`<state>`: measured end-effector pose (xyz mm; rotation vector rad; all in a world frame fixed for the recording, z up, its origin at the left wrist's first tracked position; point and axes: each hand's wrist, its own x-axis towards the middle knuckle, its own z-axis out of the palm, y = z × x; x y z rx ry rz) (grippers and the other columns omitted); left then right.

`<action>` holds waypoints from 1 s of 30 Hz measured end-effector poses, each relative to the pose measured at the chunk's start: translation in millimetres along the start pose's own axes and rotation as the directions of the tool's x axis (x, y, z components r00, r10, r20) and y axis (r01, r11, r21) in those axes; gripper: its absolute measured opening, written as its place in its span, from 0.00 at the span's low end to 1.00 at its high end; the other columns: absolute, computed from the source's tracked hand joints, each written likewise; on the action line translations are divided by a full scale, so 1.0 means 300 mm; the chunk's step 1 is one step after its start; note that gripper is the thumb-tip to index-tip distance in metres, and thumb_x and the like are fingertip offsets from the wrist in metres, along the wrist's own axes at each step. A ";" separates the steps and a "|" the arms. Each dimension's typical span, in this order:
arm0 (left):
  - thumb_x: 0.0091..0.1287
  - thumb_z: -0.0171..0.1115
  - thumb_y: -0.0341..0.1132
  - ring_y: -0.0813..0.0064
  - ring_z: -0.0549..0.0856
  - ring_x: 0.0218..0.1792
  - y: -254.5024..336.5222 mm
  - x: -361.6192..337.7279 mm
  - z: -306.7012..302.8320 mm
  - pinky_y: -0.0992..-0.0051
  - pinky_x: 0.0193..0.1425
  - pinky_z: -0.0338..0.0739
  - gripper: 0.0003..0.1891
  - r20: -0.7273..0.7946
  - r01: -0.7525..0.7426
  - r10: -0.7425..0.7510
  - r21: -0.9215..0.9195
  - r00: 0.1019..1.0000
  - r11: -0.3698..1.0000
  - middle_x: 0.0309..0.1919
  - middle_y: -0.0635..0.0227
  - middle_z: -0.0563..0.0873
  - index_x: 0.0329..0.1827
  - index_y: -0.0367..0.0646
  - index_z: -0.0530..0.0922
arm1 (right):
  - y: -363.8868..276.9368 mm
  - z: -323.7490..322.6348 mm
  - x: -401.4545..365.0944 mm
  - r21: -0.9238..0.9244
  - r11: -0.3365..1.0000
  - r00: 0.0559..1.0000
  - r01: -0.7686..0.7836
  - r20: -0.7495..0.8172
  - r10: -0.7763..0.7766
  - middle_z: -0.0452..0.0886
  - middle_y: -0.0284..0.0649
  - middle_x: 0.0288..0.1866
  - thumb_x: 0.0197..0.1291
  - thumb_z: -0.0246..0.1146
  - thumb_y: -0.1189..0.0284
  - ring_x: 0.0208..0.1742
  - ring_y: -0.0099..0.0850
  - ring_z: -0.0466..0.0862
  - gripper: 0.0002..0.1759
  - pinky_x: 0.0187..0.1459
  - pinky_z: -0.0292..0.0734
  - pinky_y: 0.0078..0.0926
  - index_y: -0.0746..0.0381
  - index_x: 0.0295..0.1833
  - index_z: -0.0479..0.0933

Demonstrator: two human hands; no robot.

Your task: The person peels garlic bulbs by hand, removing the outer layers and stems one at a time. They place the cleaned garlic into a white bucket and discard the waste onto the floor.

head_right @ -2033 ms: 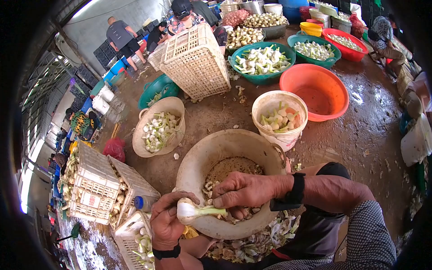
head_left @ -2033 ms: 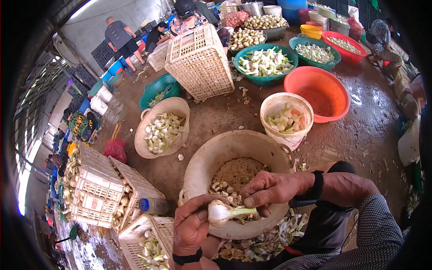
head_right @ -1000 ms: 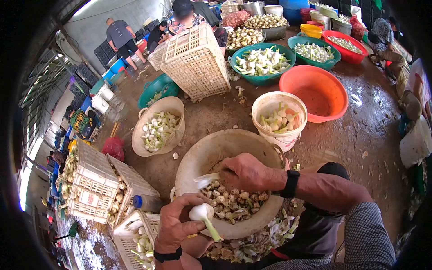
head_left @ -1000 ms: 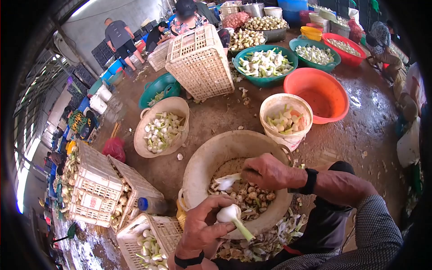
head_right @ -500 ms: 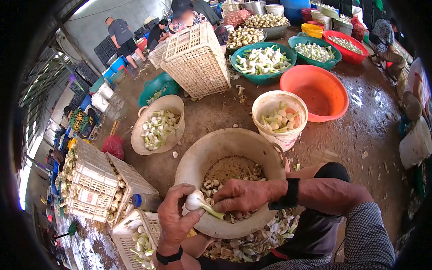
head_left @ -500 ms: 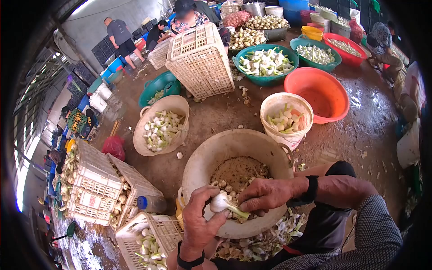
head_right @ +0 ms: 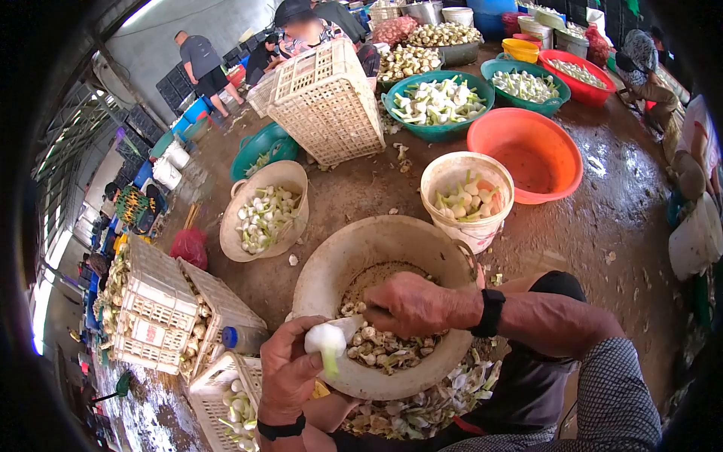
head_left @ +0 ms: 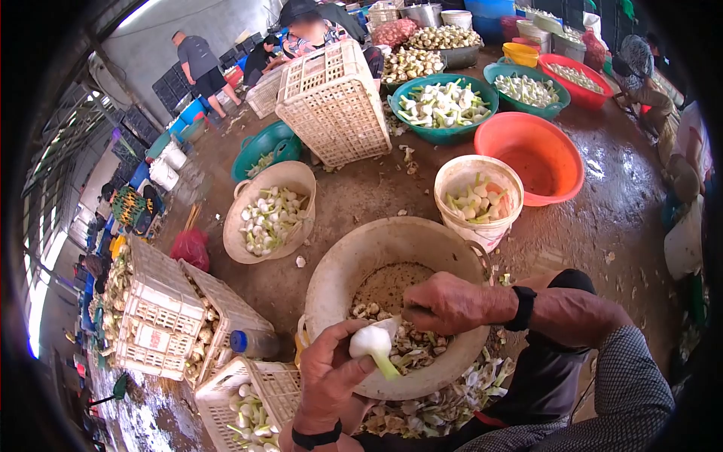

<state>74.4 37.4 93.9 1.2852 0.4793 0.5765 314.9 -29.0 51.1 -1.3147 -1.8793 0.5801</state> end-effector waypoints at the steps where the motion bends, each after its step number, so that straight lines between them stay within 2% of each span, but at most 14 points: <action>1: 0.59 0.72 0.27 0.70 0.83 0.51 -0.007 0.004 -0.003 0.70 0.60 0.77 0.27 -0.015 -0.028 0.027 -0.074 1.000 0.997 0.49 0.58 0.84 0.60 0.30 0.73 | -0.001 0.015 -0.008 -0.045 0.999 1.000 0.004 0.018 -0.003 0.76 0.55 0.23 0.59 0.60 0.70 0.28 0.56 0.78 0.10 0.31 0.73 0.48 0.65 0.31 0.73; 3: 0.59 0.72 0.30 0.68 0.84 0.51 -0.016 0.011 0.000 0.68 0.59 0.78 0.27 -0.063 -0.053 0.048 -0.077 0.997 0.996 0.50 0.56 0.84 0.59 0.30 0.73 | 0.003 0.034 -0.020 -0.088 0.996 0.999 0.010 0.031 -0.007 0.76 0.54 0.23 0.60 0.60 0.69 0.28 0.56 0.79 0.10 0.31 0.74 0.49 0.65 0.31 0.74; 5: 0.58 0.73 0.34 0.66 0.84 0.50 -0.023 0.017 -0.005 0.66 0.58 0.79 0.27 -0.104 -0.073 0.065 -0.076 0.992 0.994 0.51 0.54 0.83 0.58 0.31 0.74 | 0.010 0.044 -0.041 -0.199 0.980 0.916 -0.011 0.390 0.089 0.77 0.54 0.24 0.62 0.59 0.66 0.29 0.55 0.79 0.13 0.33 0.74 0.49 0.66 0.33 0.75; 6: 0.60 0.71 0.35 0.64 0.85 0.48 -0.024 0.020 -0.011 0.65 0.54 0.80 0.27 -0.139 -0.118 0.108 -0.071 0.984 0.990 0.50 0.54 0.84 0.58 0.31 0.73 | -0.007 0.049 -0.053 -0.198 0.980 0.917 -0.007 0.389 0.085 0.77 0.54 0.24 0.62 0.59 0.66 0.29 0.55 0.79 0.13 0.33 0.74 0.49 0.66 0.33 0.75; 8: 0.61 0.70 0.36 0.63 0.85 0.47 -0.021 0.021 -0.024 0.64 0.51 0.81 0.26 -0.180 -0.163 0.150 -0.063 0.972 0.985 0.49 0.54 0.84 0.58 0.31 0.73 | -0.052 0.060 -0.077 0.055 0.995 0.726 0.079 0.681 -0.095 0.78 0.54 0.26 0.65 0.56 0.65 0.31 0.54 0.80 0.15 0.34 0.74 0.48 0.67 0.35 0.76; 9: 0.61 0.70 0.38 0.62 0.85 0.44 -0.019 0.023 -0.027 0.65 0.47 0.81 0.26 -0.182 -0.124 0.100 -0.128 0.978 0.984 0.47 0.54 0.84 0.57 0.31 0.73 | -0.052 0.071 -0.075 0.059 0.995 0.725 0.077 0.682 -0.097 0.78 0.54 0.26 0.65 0.56 0.65 0.31 0.54 0.80 0.15 0.34 0.74 0.48 0.67 0.35 0.76; 13: 0.61 0.71 0.41 0.61 0.84 0.37 -0.022 0.019 -0.024 0.65 0.36 0.79 0.26 -0.126 -0.002 -0.037 -0.296 0.991 0.955 0.44 0.54 0.84 0.55 0.32 0.74 | -0.047 0.057 -0.043 0.172 0.984 0.877 0.047 0.465 -0.123 0.78 0.56 0.28 0.66 0.57 0.68 0.34 0.53 0.81 0.12 0.36 0.75 0.47 0.68 0.38 0.75; 16: 0.59 0.73 0.43 0.63 0.85 0.35 -0.030 0.018 -0.012 0.66 0.34 0.79 0.27 -0.139 0.010 -0.042 -0.223 0.989 0.975 0.43 0.55 0.84 0.54 0.33 0.74 | -0.039 0.023 -0.004 0.244 0.969 0.961 0.032 0.258 -0.096 0.79 0.53 0.29 0.66 0.60 0.68 0.34 0.48 0.83 0.12 0.37 0.76 0.43 0.66 0.45 0.74; 18: 0.58 0.74 0.43 0.64 0.85 0.34 -0.039 0.020 -0.010 0.68 0.34 0.80 0.28 -0.157 0.031 -0.054 -0.149 0.986 0.988 0.42 0.55 0.84 0.54 0.32 0.74 | -0.067 0.000 0.005 0.419 0.901 0.992 0.110 -0.098 -0.075 0.82 0.47 0.32 0.67 0.61 0.65 0.35 0.39 0.85 0.16 0.37 0.77 0.38 0.65 0.52 0.75; 22: 0.57 0.75 0.42 0.70 0.85 0.34 -0.056 0.021 0.012 0.72 0.34 0.81 0.29 -0.172 0.064 -0.041 0.128 0.984 0.990 0.39 0.57 0.85 0.53 0.30 0.74 | -0.080 -0.018 0.006 0.433 0.900 0.999 0.050 -0.017 -0.048 0.83 0.41 0.33 0.66 0.63 0.63 0.36 0.31 0.84 0.19 0.38 0.77 0.32 0.66 0.54 0.75; 23: 0.60 0.75 0.41 0.78 0.83 0.37 -0.043 0.016 0.021 0.78 0.43 0.79 0.29 -0.138 0.132 -0.117 0.106 0.983 0.986 0.40 0.61 0.85 0.55 0.29 0.73 | -0.080 -0.022 0.004 0.433 0.900 0.999 0.048 -0.017 -0.045 0.83 0.41 0.33 0.66 0.63 0.63 0.36 0.31 0.84 0.19 0.38 0.77 0.32 0.66 0.54 0.75; 26: 0.60 0.75 0.42 0.79 0.82 0.38 -0.064 0.021 0.034 0.78 0.44 0.78 0.30 -0.091 0.154 -0.143 0.137 0.986 0.979 0.40 0.62 0.84 0.55 0.29 0.73 | -0.079 -0.041 -0.007 0.390 0.920 1.000 -0.029 0.014 0.026 0.82 0.38 0.31 0.65 0.63 0.65 0.34 0.26 0.81 0.16 0.37 0.76 0.28 0.66 0.51 0.76; 29: 0.62 0.72 0.47 0.79 0.82 0.40 -0.054 0.022 0.041 0.78 0.45 0.78 0.31 -0.082 0.131 -0.119 0.150 0.989 0.980 0.43 0.62 0.84 0.57 0.30 0.73 | -0.051 -0.098 -0.011 0.399 0.906 0.981 -0.140 -0.071 0.183 0.79 0.37 0.29 0.63 0.60 0.71 0.34 0.23 0.79 0.10 0.36 0.75 0.29 0.67 0.43 0.75; 30: 0.64 0.70 0.48 0.79 0.82 0.41 -0.042 0.022 0.044 0.78 0.46 0.78 0.30 -0.088 0.108 -0.095 0.160 0.992 0.981 0.44 0.62 0.84 0.58 0.30 0.74 | -0.016 -0.121 -0.001 0.294 0.952 0.967 -0.089 -0.204 0.153 0.79 0.38 0.28 0.62 0.60 0.70 0.33 0.25 0.80 0.10 0.35 0.75 0.31 0.67 0.41 0.75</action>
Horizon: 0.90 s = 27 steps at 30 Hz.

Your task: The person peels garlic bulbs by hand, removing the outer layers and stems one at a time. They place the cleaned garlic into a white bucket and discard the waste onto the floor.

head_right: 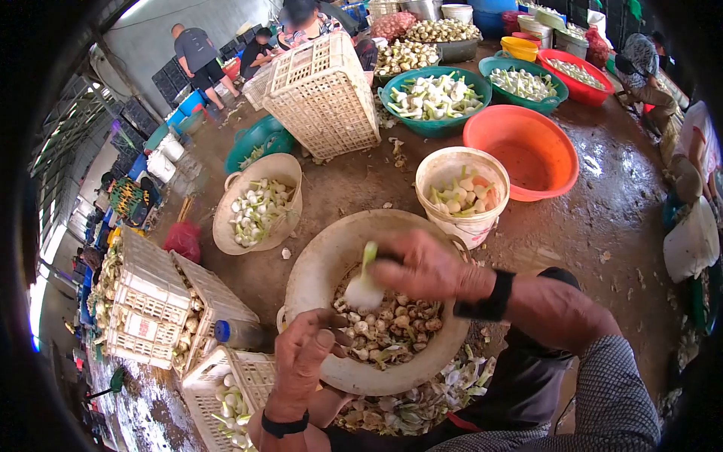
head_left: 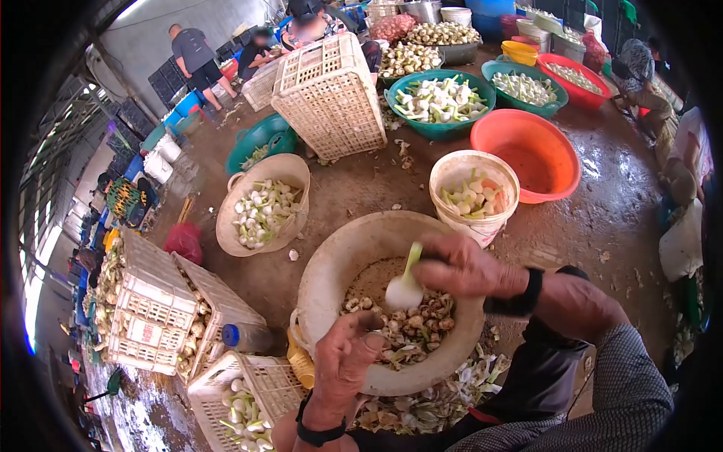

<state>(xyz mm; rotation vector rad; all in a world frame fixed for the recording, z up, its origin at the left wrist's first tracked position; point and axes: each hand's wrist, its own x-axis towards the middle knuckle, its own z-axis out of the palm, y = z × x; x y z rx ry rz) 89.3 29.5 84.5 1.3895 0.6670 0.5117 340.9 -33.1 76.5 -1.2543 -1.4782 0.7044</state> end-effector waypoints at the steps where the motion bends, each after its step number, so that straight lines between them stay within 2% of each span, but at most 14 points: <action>1: 0.64 0.66 0.53 0.70 0.86 0.39 0.012 0.000 0.002 0.74 0.41 0.81 0.33 -0.020 -0.052 0.053 0.019 0.998 0.998 0.44 0.57 0.85 0.57 0.29 0.73 | 0.026 -0.037 0.023 -0.107 0.992 0.991 0.067 -0.109 -0.078 0.79 0.40 0.28 0.61 0.61 0.70 0.32 0.27 0.80 0.10 0.35 0.76 0.32 0.67 0.40 0.75; 2: 0.64 0.66 0.53 0.70 0.86 0.39 0.017 -0.003 -0.003 0.74 0.41 0.81 0.33 -0.020 -0.050 0.050 0.014 0.999 0.999 0.44 0.57 0.85 0.57 0.29 0.73 | 0.045 -0.105 0.033 -0.324 0.944 0.980 -0.061 -0.197 -0.005 0.80 0.45 0.28 0.59 0.61 0.70 0.31 0.32 0.82 0.10 0.35 0.76 0.33 0.67 0.39 0.76; 4: 0.65 0.66 0.52 0.69 0.87 0.39 0.021 -0.013 -0.022 0.74 0.40 0.81 0.31 -0.055 -0.089 0.086 -0.041 0.995 0.995 0.45 0.55 0.84 0.56 0.29 0.73 | 0.132 -0.248 0.065 -0.485 0.866 0.914 -0.117 -0.393 -0.097 0.81 0.50 0.29 0.59 0.62 0.69 0.31 0.39 0.84 0.11 0.34 0.78 0.36 0.66 0.41 0.77; 6: 0.65 0.66 0.51 0.68 0.87 0.37 0.026 -0.023 -0.034 0.73 0.40 0.82 0.31 -0.054 -0.098 0.096 -0.043 0.994 0.994 0.45 0.53 0.84 0.56 0.28 0.73 | 0.199 -0.360 0.078 -0.471 0.853 0.841 -0.223 -0.536 -0.076 0.84 0.52 0.32 0.60 0.63 0.68 0.34 0.43 0.86 0.19 0.38 0.80 0.36 0.67 0.53 0.77; 8: 0.64 0.66 0.52 0.67 0.87 0.37 0.043 -0.038 -0.038 0.72 0.40 0.82 0.32 -0.084 -0.131 0.126 -0.064 0.989 0.989 0.45 0.52 0.84 0.56 0.28 0.73 | 0.271 -0.417 0.055 -0.597 0.728 0.787 -0.338 -0.603 -0.129 0.85 0.53 0.32 0.61 0.63 0.67 0.32 0.43 0.86 0.20 0.38 0.81 0.35 0.70 0.52 0.76; 10: 0.65 0.65 0.52 0.66 0.87 0.37 0.056 -0.050 -0.047 0.71 0.40 0.82 0.32 -0.087 -0.126 0.119 -0.078 0.989 0.989 0.44 0.51 0.84 0.56 0.29 0.73 | 0.284 -0.396 0.040 -0.462 0.825 0.804 -0.325 -0.595 -0.016 0.85 0.52 0.32 0.60 0.63 0.67 0.33 0.44 0.86 0.16 0.39 0.80 0.36 0.68 0.48 0.79; 13: 0.68 0.61 0.54 0.67 0.86 0.37 0.081 -0.060 -0.057 0.70 0.39 0.81 0.30 -0.166 -0.235 0.213 -0.128 0.963 0.963 0.43 0.53 0.83 0.55 0.30 0.72 | 0.337 -0.281 0.043 -0.656 0.734 0.971 -0.177 -0.239 0.020 0.84 0.51 0.32 0.60 0.62 0.67 0.34 0.45 0.85 0.11 0.38 0.79 0.38 0.64 0.41 0.81; 14: 0.68 0.61 0.54 0.67 0.86 0.37 0.084 -0.060 -0.061 0.70 0.39 0.81 0.30 -0.168 -0.228 0.206 -0.129 0.964 0.965 0.43 0.53 0.83 0.55 0.30 0.72 | 0.354 -0.224 0.034 -0.644 0.738 0.980 -0.200 -0.148 0.137 0.84 0.52 0.33 0.60 0.61 0.68 0.34 0.45 0.85 0.11 0.38 0.80 0.38 0.64 0.42 0.81; 15: 0.68 0.60 0.54 0.67 0.85 0.36 0.085 -0.061 -0.066 0.70 0.38 0.81 0.30 -0.200 -0.253 0.221 -0.148 0.954 0.956 0.43 0.53 0.84 0.55 0.31 0.72 | 0.369 -0.176 0.037 -0.601 0.772 0.965 -0.206 0.008 0.263 0.84 0.50 0.34 0.62 0.60 0.67 0.34 0.41 0.85 0.12 0.39 0.80 0.35 0.64 0.44 0.81; 16: 0.68 0.60 0.54 0.67 0.85 0.35 0.087 -0.063 -0.073 0.70 0.38 0.81 0.30 -0.234 -0.279 0.237 -0.167 0.943 0.946 0.43 0.53 0.84 0.55 0.31 0.73 | 0.408 -0.113 0.042 -0.540 0.833 0.967 -0.121 0.126 0.223 0.83 0.47 0.31 0.64 0.58 0.65 0.34 0.36 0.84 0.13 0.38 0.80 0.32 0.63 0.45 0.81; 17: 0.66 0.64 0.50 0.66 0.84 0.38 0.094 -0.070 -0.088 0.69 0.42 0.81 0.29 -0.210 -0.255 0.202 -0.266 0.956 0.930 0.46 0.53 0.83 0.56 0.31 0.73 | 0.439 -0.057 0.029 -0.508 0.786 0.858 -0.353 0.159 0.488 0.81 0.44 0.28 0.64 0.59 0.62 0.34 0.32 0.82 0.15 0.36 0.80 0.30 0.62 0.46 0.81; 19: 0.66 0.64 0.50 0.66 0.85 0.38 0.099 -0.074 -0.095 0.69 0.42 0.81 0.29 -0.229 -0.256 0.193 -0.289 0.954 0.923 0.46 0.52 0.83 0.56 0.31 0.73 | 0.589 0.052 0.018 -0.633 0.744 0.797 -0.213 0.328 0.507 0.80 0.45 0.27 0.60 0.62 0.60 0.35 0.37 0.82 0.17 0.37 0.80 0.35 0.63 0.43 0.80; 22: 0.66 0.65 0.49 0.65 0.85 0.39 0.092 -0.079 -0.111 0.68 0.43 0.81 0.29 -0.267 -0.269 0.186 -0.321 0.945 0.908 0.47 0.52 0.83 0.57 0.30 0.72 | 0.714 0.221 -0.024 -0.713 0.664 0.649 -0.225 0.399 0.648 0.82 0.48 0.32 0.57 0.65 0.58 0.37 0.43 0.83 0.19 0.40 0.79 0.43 0.65 0.38 0.78; 27: 0.66 0.64 0.51 0.63 0.85 0.38 0.095 -0.104 -0.141 0.67 0.44 0.81 0.32 -0.266 -0.241 0.148 -0.360 0.952 0.901 0.47 0.48 0.82 0.58 0.28 0.71 | 0.816 0.522 -0.177 -0.627 0.758 0.683 -0.179 0.475 0.554 0.82 0.51 0.34 0.53 0.65 0.59 0.40 0.49 0.83 0.18 0.41 0.78 0.49 0.65 0.32 0.78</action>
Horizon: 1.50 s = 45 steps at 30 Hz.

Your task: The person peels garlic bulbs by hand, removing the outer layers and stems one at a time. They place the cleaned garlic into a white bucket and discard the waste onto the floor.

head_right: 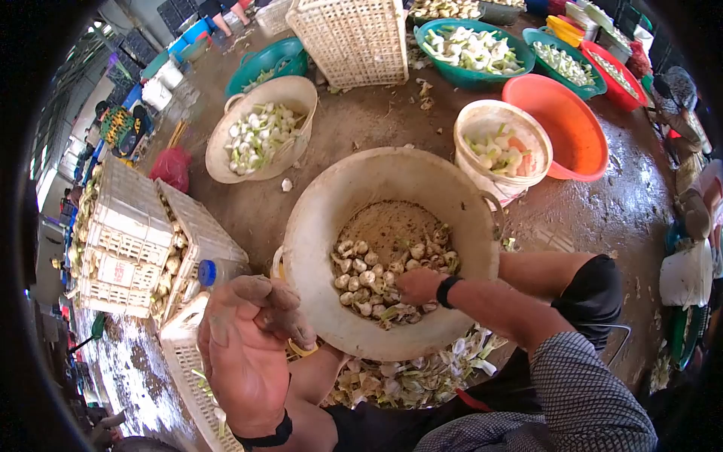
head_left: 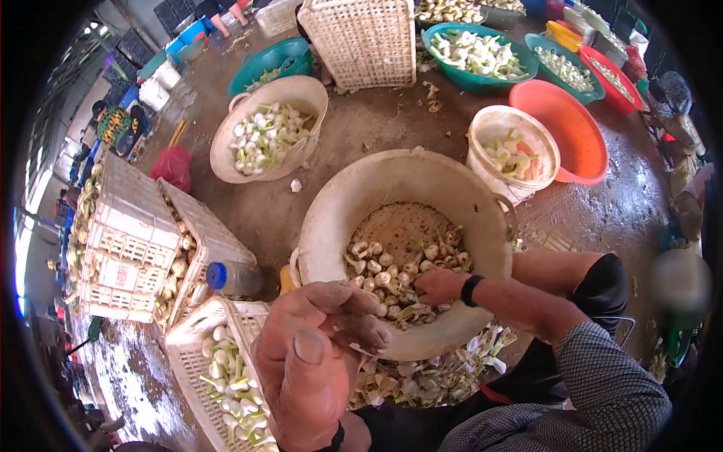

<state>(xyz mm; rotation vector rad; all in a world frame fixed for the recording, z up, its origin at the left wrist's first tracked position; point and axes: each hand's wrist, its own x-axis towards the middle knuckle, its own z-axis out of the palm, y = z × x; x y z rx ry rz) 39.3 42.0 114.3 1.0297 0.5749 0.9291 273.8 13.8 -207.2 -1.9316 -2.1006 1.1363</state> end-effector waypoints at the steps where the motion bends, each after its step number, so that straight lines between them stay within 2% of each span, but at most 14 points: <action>1: 0.66 0.64 0.51 0.63 0.85 0.38 0.001 -0.001 -0.004 0.67 0.44 0.81 0.32 -0.011 0.004 -0.004 0.002 1.000 1.000 0.47 0.48 0.82 0.58 0.28 0.71 | -0.022 0.039 0.002 -0.009 0.999 0.999 -0.038 0.019 0.038 0.83 0.51 0.35 0.52 0.65 0.59 0.41 0.49 0.83 0.18 0.41 0.78 0.49 0.65 0.31 0.79; 3: 0.71 0.55 0.51 0.62 0.84 0.37 0.000 -0.005 -0.007 0.66 0.35 0.82 0.27 0.027 -0.074 0.071 0.150 0.997 0.986 0.44 0.49 0.83 0.55 0.30 0.72 | -0.041 0.113 0.012 -0.058 0.997 0.996 -0.058 0.059 0.062 0.83 0.52 0.35 0.51 0.65 0.60 0.41 0.49 0.84 0.18 0.42 0.78 0.48 0.66 0.35 0.79; 6: 0.69 0.58 0.54 0.63 0.84 0.39 0.001 -0.010 -0.009 0.66 0.37 0.82 0.30 -0.012 -0.092 0.095 0.167 0.995 0.982 0.44 0.49 0.83 0.55 0.29 0.71 | -0.131 0.135 0.011 -0.134 0.975 0.974 -0.176 0.118 0.192 0.83 0.52 0.37 0.52 0.63 0.66 0.42 0.48 0.84 0.14 0.42 0.79 0.47 0.68 0.37 0.79; 9: 0.67 0.60 0.57 0.63 0.84 0.40 0.006 -0.013 -0.010 0.67 0.39 0.82 0.33 -0.051 -0.080 0.091 0.179 0.995 0.981 0.44 0.50 0.83 0.54 0.29 0.71 | -0.109 0.270 0.005 -0.186 0.982 0.991 0.038 -0.122 -0.062 0.82 0.52 0.35 0.53 0.61 0.71 0.43 0.47 0.83 0.10 0.43 0.79 0.45 0.67 0.35 0.78; 14: 0.66 0.61 0.58 0.64 0.84 0.40 0.008 -0.020 -0.004 0.66 0.39 0.82 0.34 -0.035 -0.076 0.084 0.180 0.996 0.981 0.43 0.50 0.84 0.54 0.29 0.72 | -0.072 0.235 0.009 -0.114 0.993 0.999 0.000 0.052 0.006 0.83 0.50 0.37 0.54 0.59 0.74 0.46 0.47 0.83 0.09 0.47 0.78 0.44 0.63 0.39 0.80; 19: 0.66 0.61 0.57 0.64 0.85 0.39 0.015 -0.030 -0.013 0.66 0.39 0.83 0.34 -0.012 -0.063 0.066 0.171 0.998 0.983 0.44 0.50 0.84 0.55 0.29 0.72 | 0.035 0.156 0.012 0.217 0.974 0.995 0.071 -0.089 -0.052 0.84 0.50 0.42 0.51 0.60 0.75 0.47 0.52 0.82 0.20 0.49 0.78 0.44 0.62 0.52 0.81; 22: 0.67 0.61 0.56 0.64 0.85 0.39 0.022 -0.036 -0.016 0.66 0.39 0.83 0.33 -0.011 -0.017 0.018 0.125 1.000 0.992 0.44 0.50 0.84 0.55 0.29 0.72 | 0.052 0.023 0.005 0.318 0.945 0.945 -0.080 -0.278 0.174 0.84 0.48 0.34 0.56 0.59 0.75 0.36 0.45 0.85 0.17 0.40 0.80 0.41 0.64 0.52 0.80; 24: 0.67 0.61 0.55 0.64 0.85 0.39 0.025 -0.034 -0.019 0.66 0.40 0.83 0.33 0.020 -0.009 0.007 0.109 1.000 0.994 0.45 0.50 0.84 0.55 0.29 0.72 | 0.040 -0.062 -0.029 0.788 0.574 0.857 -0.225 -0.119 0.501 0.82 0.44 0.26 0.61 0.59 0.73 0.25 0.33 0.83 0.13 0.29 0.79 0.32 0.65 0.50 0.81; 31: 0.68 0.60 0.56 0.64 0.85 0.41 0.019 -0.031 -0.015 0.66 0.40 0.83 0.33 0.053 -0.032 0.026 0.123 0.998 0.992 0.46 0.49 0.84 0.56 0.28 0.72 | -0.128 -0.063 -0.050 0.863 0.505 0.947 -0.024 -0.142 0.289 0.82 0.42 0.24 0.62 0.61 0.70 0.22 0.27 0.81 0.15 0.25 0.77 0.29 0.69 0.49 0.80; 34: 0.68 0.60 0.55 0.64 0.85 0.40 0.019 -0.031 -0.013 0.66 0.40 0.83 0.33 0.043 -0.035 0.030 0.114 0.999 0.993 0.46 0.49 0.84 0.56 0.28 0.72 | -0.190 0.022 -0.048 0.627 0.779 0.996 -0.025 -0.054 0.075 0.82 0.45 0.24 0.59 0.60 0.71 0.21 0.36 0.81 0.15 0.29 0.78 0.34 0.71 0.46 0.80; 36: 0.69 0.59 0.54 0.63 0.85 0.40 0.025 -0.035 -0.013 0.65 0.40 0.83 0.33 0.051 -0.012 0.006 0.127 0.999 0.992 0.46 0.47 0.83 0.56 0.27 0.71 | -0.156 0.160 0.004 0.181 0.983 0.976 0.023 -0.217 0.017 0.83 0.50 0.28 0.56 0.59 0.72 0.27 0.48 0.82 0.12 0.35 0.79 0.38 0.71 0.38 0.81; 42: 0.68 0.60 0.52 0.60 0.85 0.36 0.015 -0.034 -0.014 0.64 0.39 0.83 0.31 0.047 -0.018 0.014 0.085 0.999 0.996 0.45 0.43 0.82 0.54 0.25 0.72 | -0.133 0.307 0.124 0.034 0.983 0.982 -0.178 0.065 0.176 0.85 0.54 0.44 0.53 0.65 0.59 0.46 0.50 0.85 0.19 0.47 0.81 0.45 0.65 0.40 0.83; 44: 0.69 0.62 0.48 0.65 0.85 0.36 -0.008 -0.027 -0.028 0.68 0.40 0.81 0.25 0.041 -0.060 0.060 0.003 0.997 0.998 0.44 0.50 0.83 0.52 0.30 0.75 | -0.104 0.416 0.146 0.053 0.972 0.971 -0.228 -0.059 0.231 0.85 0.52 0.46 0.54 0.61 0.60 0.51 0.48 0.84 0.19 0.52 0.79 0.44 0.64 0.42 0.84; 45: 0.70 0.62 0.46 0.69 0.84 0.36 -0.011 -0.021 -0.026 0.71 0.40 0.80 0.21 0.042 -0.094 0.094 -0.018 0.995 0.995 0.44 0.56 0.84 0.50 0.33 0.77 | -0.110 0.386 0.154 -0.001 0.974 0.969 -0.225 0.108 0.224 0.85 0.52 0.45 0.54 0.61 0.62 0.50 0.48 0.84 0.17 0.51 0.79 0.43 0.63 0.42 0.84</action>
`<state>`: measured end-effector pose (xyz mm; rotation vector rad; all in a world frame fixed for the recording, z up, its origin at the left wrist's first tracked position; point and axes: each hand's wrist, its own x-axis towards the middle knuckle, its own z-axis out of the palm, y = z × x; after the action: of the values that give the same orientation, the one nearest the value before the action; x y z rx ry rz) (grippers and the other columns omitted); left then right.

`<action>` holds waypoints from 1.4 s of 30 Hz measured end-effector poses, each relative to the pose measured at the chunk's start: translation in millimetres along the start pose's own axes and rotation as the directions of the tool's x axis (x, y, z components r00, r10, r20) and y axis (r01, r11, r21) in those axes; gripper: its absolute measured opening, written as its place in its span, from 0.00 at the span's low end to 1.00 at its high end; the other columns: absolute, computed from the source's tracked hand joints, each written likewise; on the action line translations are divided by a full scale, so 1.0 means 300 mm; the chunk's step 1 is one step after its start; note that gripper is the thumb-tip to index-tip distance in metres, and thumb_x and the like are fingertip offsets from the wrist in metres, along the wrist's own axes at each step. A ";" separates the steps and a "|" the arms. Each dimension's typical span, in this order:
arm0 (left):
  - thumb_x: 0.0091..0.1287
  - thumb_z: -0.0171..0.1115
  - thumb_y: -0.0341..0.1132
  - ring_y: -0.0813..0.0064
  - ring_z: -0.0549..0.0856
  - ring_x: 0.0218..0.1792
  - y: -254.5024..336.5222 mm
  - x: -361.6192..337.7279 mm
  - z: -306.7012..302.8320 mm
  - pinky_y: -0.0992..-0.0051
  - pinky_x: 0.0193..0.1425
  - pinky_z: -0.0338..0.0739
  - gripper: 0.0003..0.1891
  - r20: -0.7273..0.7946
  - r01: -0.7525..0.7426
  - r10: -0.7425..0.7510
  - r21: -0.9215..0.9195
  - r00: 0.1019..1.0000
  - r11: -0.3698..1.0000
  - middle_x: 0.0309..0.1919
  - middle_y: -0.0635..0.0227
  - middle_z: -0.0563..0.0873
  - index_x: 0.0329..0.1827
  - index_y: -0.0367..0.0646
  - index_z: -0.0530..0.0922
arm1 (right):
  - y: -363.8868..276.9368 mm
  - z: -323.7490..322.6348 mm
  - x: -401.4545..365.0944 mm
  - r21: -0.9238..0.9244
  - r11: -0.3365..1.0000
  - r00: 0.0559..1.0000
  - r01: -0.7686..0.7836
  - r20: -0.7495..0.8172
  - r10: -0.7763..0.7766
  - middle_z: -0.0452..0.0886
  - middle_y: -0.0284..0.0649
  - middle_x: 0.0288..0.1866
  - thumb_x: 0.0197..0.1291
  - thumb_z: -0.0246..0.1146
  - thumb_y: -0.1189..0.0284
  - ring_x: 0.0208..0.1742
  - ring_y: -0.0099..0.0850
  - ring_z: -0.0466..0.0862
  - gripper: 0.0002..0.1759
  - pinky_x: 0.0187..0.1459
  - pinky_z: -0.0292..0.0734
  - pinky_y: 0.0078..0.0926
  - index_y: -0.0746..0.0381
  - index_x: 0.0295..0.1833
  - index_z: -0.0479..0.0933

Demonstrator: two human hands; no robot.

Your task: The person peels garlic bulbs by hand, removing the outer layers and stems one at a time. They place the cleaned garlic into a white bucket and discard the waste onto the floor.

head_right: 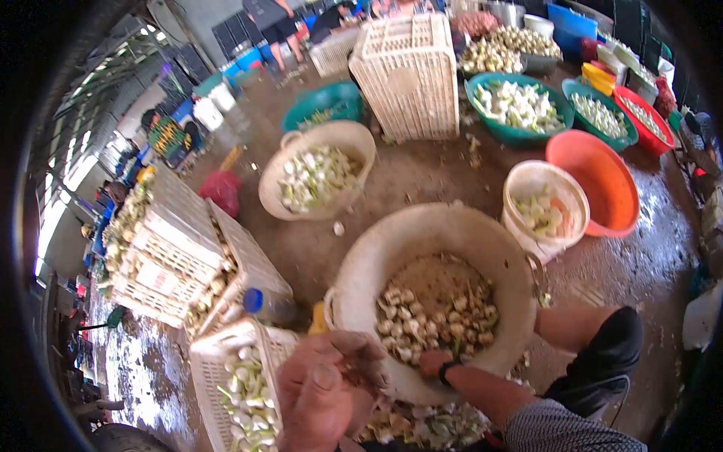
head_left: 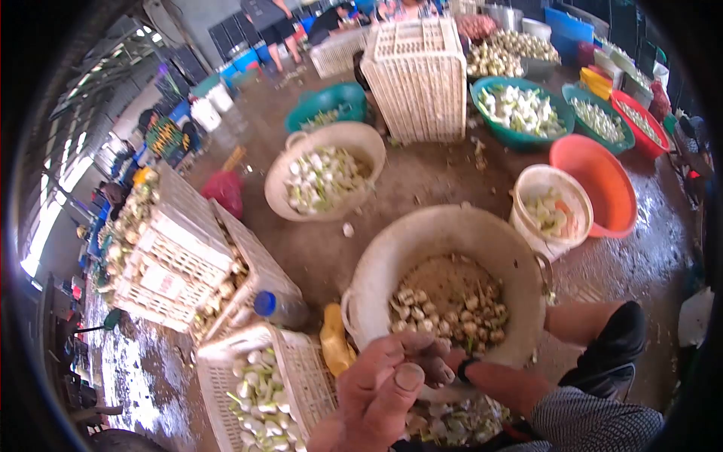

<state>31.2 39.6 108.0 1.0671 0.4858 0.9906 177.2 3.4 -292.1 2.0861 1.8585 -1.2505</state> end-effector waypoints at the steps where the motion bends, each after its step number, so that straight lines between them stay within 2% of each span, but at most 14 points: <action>1: 0.70 0.62 0.46 0.69 0.84 0.36 0.003 0.002 -0.003 0.71 0.40 0.80 0.21 0.018 -0.035 0.034 0.009 0.999 0.999 0.44 0.56 0.84 0.50 0.33 0.77 | 0.002 -0.021 -0.011 -0.021 0.998 0.998 0.066 0.010 -0.066 0.85 0.50 0.42 0.55 0.60 0.63 0.47 0.47 0.84 0.16 0.48 0.79 0.44 0.63 0.41 0.84; 5: 0.68 0.63 0.48 0.68 0.84 0.36 0.017 -0.012 0.004 0.70 0.41 0.80 0.25 -0.054 0.134 -0.133 0.003 0.990 0.991 0.43 0.54 0.84 0.53 0.31 0.75 | 0.180 0.102 0.149 0.052 0.955 0.947 0.292 0.119 -0.297 0.84 0.44 0.33 0.56 0.61 0.63 0.33 0.39 0.82 0.14 0.37 0.76 0.42 0.64 0.36 0.82; 6: 0.68 0.62 0.46 0.65 0.85 0.37 0.019 -0.019 0.010 0.67 0.43 0.81 0.27 -0.095 0.223 -0.229 -0.066 0.969 0.973 0.44 0.49 0.83 0.55 0.28 0.73 | 0.112 -0.028 0.031 0.209 0.955 0.925 0.212 0.272 -0.265 0.82 0.40 0.30 0.57 0.62 0.62 0.30 0.35 0.79 0.15 0.34 0.75 0.38 0.64 0.35 0.81; 7: 0.67 0.65 0.49 0.71 0.84 0.34 -0.012 -0.004 0.002 0.73 0.38 0.79 0.24 -0.039 0.069 -0.067 0.050 0.997 0.996 0.39 0.58 0.85 0.50 0.33 0.78 | 0.046 -0.145 -0.073 0.347 0.932 0.871 0.104 0.421 -0.254 0.80 0.37 0.27 0.57 0.63 0.60 0.27 0.31 0.77 0.16 0.31 0.73 0.35 0.64 0.33 0.79; 10: 0.70 0.61 0.43 0.70 0.84 0.38 0.031 -0.026 0.032 0.70 0.45 0.80 0.23 -0.054 0.179 -0.177 0.033 0.983 0.983 0.44 0.54 0.84 0.55 0.29 0.74 | 0.008 -0.279 -0.187 0.537 0.841 0.760 0.067 0.519 -0.392 0.78 0.32 0.26 0.60 0.63 0.62 0.28 0.25 0.78 0.14 0.27 0.74 0.28 0.64 0.40 0.79; 20: 0.66 0.64 0.36 0.77 0.83 0.41 -0.017 0.026 -0.026 0.77 0.44 0.77 0.18 -0.088 -0.039 0.098 0.514 0.991 0.857 0.43 0.63 0.85 0.53 0.33 0.77 | -0.234 -0.849 -0.641 0.803 0.504 0.827 0.317 0.025 -0.561 0.81 0.30 0.31 0.65 0.63 0.68 0.31 0.20 0.79 0.12 0.35 0.74 0.20 0.66 0.46 0.80; 24: 0.66 0.67 0.35 0.81 0.80 0.40 0.003 0.025 0.021 0.80 0.47 0.75 0.21 0.017 0.023 -0.030 0.329 0.999 0.944 0.41 0.66 0.83 0.57 0.31 0.75 | -0.291 -0.961 -0.823 0.848 0.370 0.786 0.380 -0.085 -0.612 0.81 0.29 0.30 0.68 0.62 0.70 0.30 0.17 0.78 0.10 0.33 0.74 0.17 0.66 0.47 0.80; 27: 0.63 0.71 0.38 0.84 0.79 0.41 -0.003 0.021 0.037 0.82 0.44 0.75 0.28 0.209 0.268 -0.325 0.260 0.922 0.928 0.45 0.69 0.84 0.61 0.32 0.74 | -0.303 -0.981 -0.890 0.682 0.481 0.714 0.550 -0.085 -0.695 0.80 0.29 0.27 0.69 0.61 0.66 0.28 0.17 0.78 0.13 0.30 0.73 0.17 0.65 0.47 0.80; 32: 0.60 0.74 0.35 0.83 0.80 0.42 -0.001 0.013 0.043 0.82 0.44 0.76 0.29 0.203 0.260 -0.334 0.321 0.920 0.911 0.44 0.68 0.84 0.62 0.32 0.74 | -0.266 -0.916 -0.897 0.570 0.558 0.754 0.603 -0.181 -0.631 0.80 0.33 0.28 0.70 0.60 0.63 0.28 0.22 0.78 0.15 0.30 0.73 0.23 0.66 0.46 0.79; 34: 0.58 0.75 0.33 0.81 0.81 0.44 0.009 0.010 0.048 0.80 0.48 0.77 0.29 0.166 0.190 -0.249 0.310 0.954 0.932 0.44 0.67 0.84 0.61 0.32 0.74 | -0.210 -0.810 -0.814 0.229 0.631 0.671 0.741 -0.226 -0.706 0.79 0.40 0.27 0.68 0.60 0.64 0.28 0.30 0.79 0.14 0.31 0.74 0.30 0.66 0.45 0.78; 35: 0.58 0.75 0.33 0.81 0.81 0.44 0.010 0.010 0.041 0.80 0.48 0.77 0.29 0.166 0.187 -0.248 0.314 0.954 0.931 0.44 0.67 0.84 0.61 0.32 0.74 | -0.194 -0.743 -0.774 -0.067 0.459 0.438 0.886 -0.205 -0.875 0.76 0.46 0.25 0.67 0.59 0.65 0.28 0.38 0.79 0.12 0.33 0.75 0.37 0.65 0.41 0.77; 36: 0.58 0.75 0.32 0.80 0.82 0.45 0.010 0.011 0.030 0.79 0.50 0.78 0.28 0.153 0.162 -0.209 0.275 0.966 0.948 0.45 0.66 0.84 0.60 0.32 0.74 | -0.218 -0.739 -0.829 0.179 0.500 0.517 0.847 -0.061 -0.854 0.74 0.49 0.26 0.65 0.59 0.66 0.30 0.45 0.79 0.11 0.34 0.75 0.42 0.64 0.38 0.75; 38: 0.57 0.75 0.31 0.79 0.82 0.47 0.010 0.017 0.027 0.78 0.52 0.78 0.28 0.138 0.136 -0.172 0.237 0.975 0.962 0.47 0.65 0.84 0.59 0.32 0.75 | -0.174 -0.615 -0.817 0.089 0.376 0.375 0.922 0.037 -0.926 0.77 0.45 0.31 0.70 0.53 0.67 0.25 0.42 0.79 0.09 0.27 0.75 0.35 0.61 0.43 0.75; 42: 0.57 0.75 0.29 0.78 0.82 0.49 -0.018 0.017 0.035 0.76 0.54 0.78 0.28 0.137 0.029 -0.076 0.318 0.988 0.948 0.47 0.63 0.84 0.59 0.32 0.74 | -0.232 -0.771 -0.841 -0.282 0.564 0.587 0.776 -0.006 -0.810 0.75 0.49 0.27 0.65 0.59 0.67 0.31 0.48 0.79 0.11 0.35 0.75 0.42 0.64 0.35 0.73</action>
<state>43.8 38.1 108.4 1.3972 0.5599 0.7943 252.2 -51.2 44.6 1.1793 3.0137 -0.8621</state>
